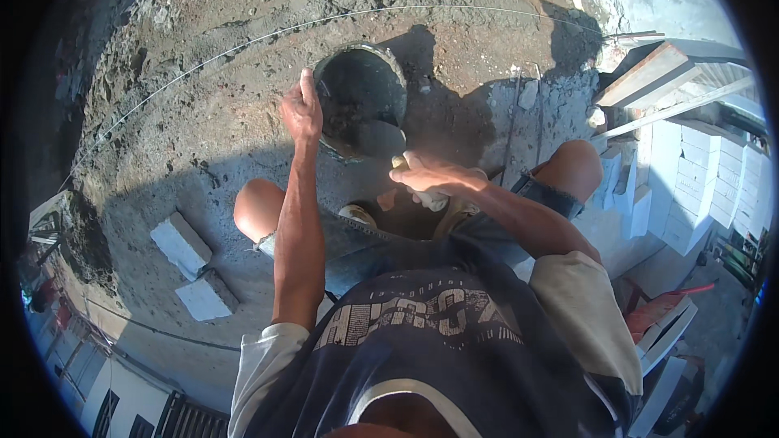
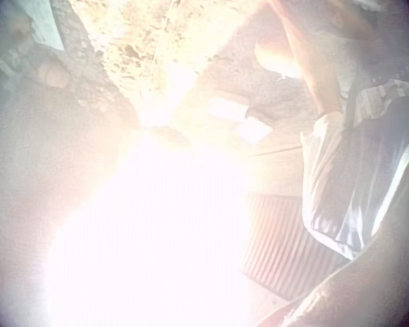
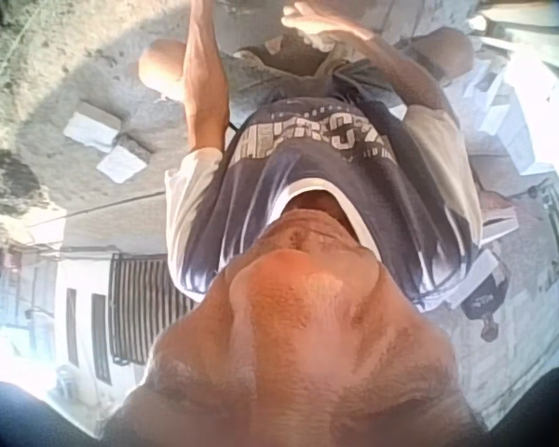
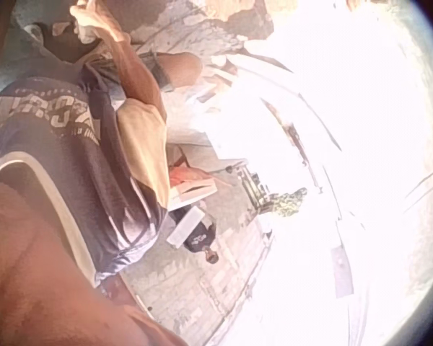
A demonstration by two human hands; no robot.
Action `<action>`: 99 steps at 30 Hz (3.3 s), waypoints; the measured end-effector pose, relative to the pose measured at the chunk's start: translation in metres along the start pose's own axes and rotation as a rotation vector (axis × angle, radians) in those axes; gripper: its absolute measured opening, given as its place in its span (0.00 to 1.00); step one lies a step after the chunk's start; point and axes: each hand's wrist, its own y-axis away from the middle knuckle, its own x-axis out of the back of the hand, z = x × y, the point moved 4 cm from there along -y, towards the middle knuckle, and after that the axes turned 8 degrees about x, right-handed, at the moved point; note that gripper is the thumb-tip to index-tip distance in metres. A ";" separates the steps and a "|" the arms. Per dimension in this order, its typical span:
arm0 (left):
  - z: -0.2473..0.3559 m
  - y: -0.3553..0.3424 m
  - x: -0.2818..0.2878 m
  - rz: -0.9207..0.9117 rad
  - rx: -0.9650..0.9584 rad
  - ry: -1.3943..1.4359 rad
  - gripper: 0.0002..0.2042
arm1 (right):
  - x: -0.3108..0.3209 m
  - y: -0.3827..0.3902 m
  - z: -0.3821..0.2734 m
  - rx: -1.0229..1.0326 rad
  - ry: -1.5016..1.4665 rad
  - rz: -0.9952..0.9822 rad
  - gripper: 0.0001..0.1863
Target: The recorder mixes mortar in a pile using a shovel and bucket, then saws a lightweight concrete block to a specific size.
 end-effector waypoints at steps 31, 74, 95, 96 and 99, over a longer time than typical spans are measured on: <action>-0.008 0.027 0.006 0.014 -0.144 0.090 0.23 | -0.007 -0.117 0.066 0.411 0.102 -0.139 0.34; -0.042 -0.024 0.027 0.193 0.062 0.151 0.28 | 0.297 -0.009 0.099 1.263 -1.673 0.531 0.17; 0.004 -0.001 0.003 -0.191 -0.109 0.005 0.24 | -0.008 -0.057 0.051 0.459 0.946 0.546 0.20; 0.010 -0.006 0.007 -0.187 -0.081 0.005 0.25 | 0.005 -0.050 0.031 0.468 0.949 0.555 0.20; 0.029 -0.005 0.000 -0.232 -0.038 0.005 0.25 | 0.048 -0.031 -0.019 0.482 0.937 0.790 0.20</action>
